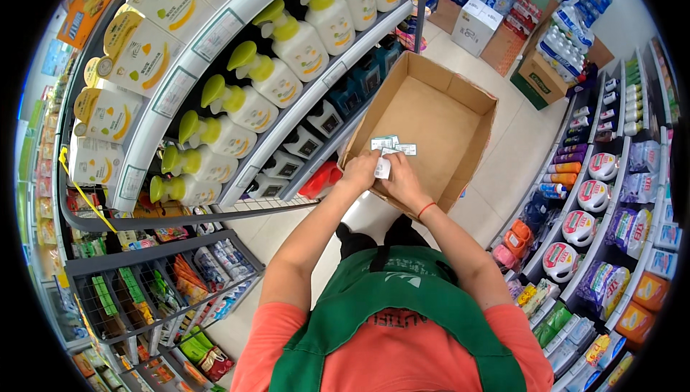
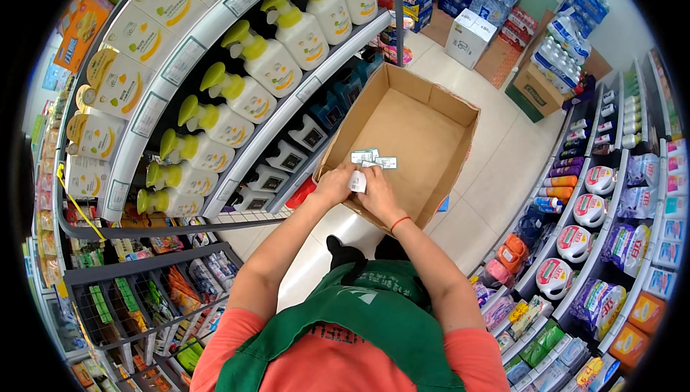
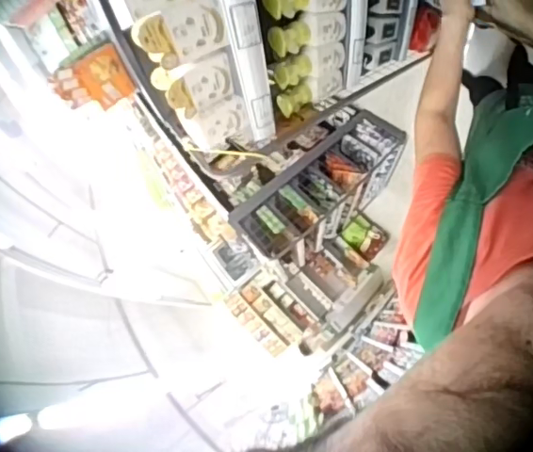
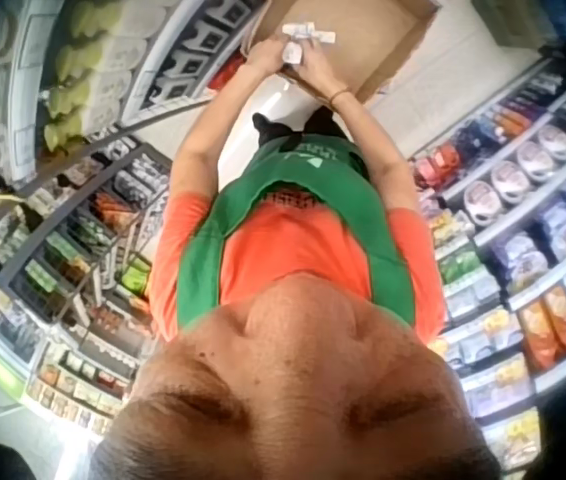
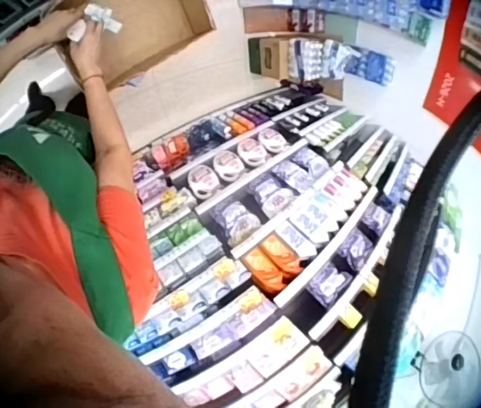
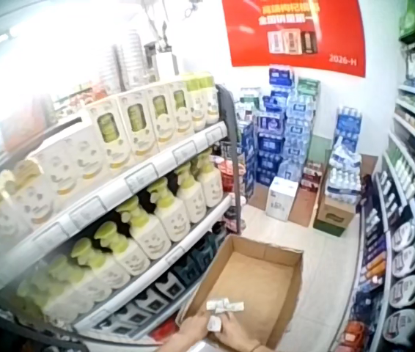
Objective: The person repeatedly picks small white boxes from a cardboard box on the floor and places them onto a shelf in a store aisle. The person handles the boxes one at a time, arranging them in rows on the shelf.
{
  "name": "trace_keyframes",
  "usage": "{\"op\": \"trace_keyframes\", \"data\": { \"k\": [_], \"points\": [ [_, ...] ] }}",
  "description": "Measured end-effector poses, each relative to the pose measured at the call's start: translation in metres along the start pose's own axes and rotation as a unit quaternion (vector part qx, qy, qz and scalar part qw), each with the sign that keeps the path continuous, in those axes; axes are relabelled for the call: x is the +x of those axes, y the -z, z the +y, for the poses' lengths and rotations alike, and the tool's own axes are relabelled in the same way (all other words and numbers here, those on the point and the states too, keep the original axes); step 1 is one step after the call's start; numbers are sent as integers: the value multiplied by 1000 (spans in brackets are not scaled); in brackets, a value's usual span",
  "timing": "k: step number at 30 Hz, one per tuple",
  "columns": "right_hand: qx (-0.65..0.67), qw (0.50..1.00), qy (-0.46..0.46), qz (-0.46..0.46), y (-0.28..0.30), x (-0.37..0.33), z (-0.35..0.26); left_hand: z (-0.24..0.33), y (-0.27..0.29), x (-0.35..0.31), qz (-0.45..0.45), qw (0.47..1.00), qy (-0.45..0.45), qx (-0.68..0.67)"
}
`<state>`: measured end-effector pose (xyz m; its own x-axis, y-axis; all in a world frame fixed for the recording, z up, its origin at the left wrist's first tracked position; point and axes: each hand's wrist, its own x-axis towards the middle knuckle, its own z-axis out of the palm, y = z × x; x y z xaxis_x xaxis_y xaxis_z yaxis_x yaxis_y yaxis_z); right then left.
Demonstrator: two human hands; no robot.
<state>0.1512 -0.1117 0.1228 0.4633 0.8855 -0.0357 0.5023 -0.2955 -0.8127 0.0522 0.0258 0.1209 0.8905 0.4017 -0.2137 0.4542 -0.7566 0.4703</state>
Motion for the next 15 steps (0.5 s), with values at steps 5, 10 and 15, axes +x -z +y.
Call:
{"op": "trace_keyframes", "data": {
  "k": [5, 10, 15],
  "points": [
    [-6, 1000, -30, -2, -5, -18, -7, 8, 12, -10, -69, 997, 14, 17],
    [10, 998, -45, 35, -15, -26, -8, 5, 18, -19, -44, 998, -36, -13],
    [-15, 995, -43, 92, -21, -33, -6, -3, 4, -12, -23, 993, -91, -72]
  ]
}}
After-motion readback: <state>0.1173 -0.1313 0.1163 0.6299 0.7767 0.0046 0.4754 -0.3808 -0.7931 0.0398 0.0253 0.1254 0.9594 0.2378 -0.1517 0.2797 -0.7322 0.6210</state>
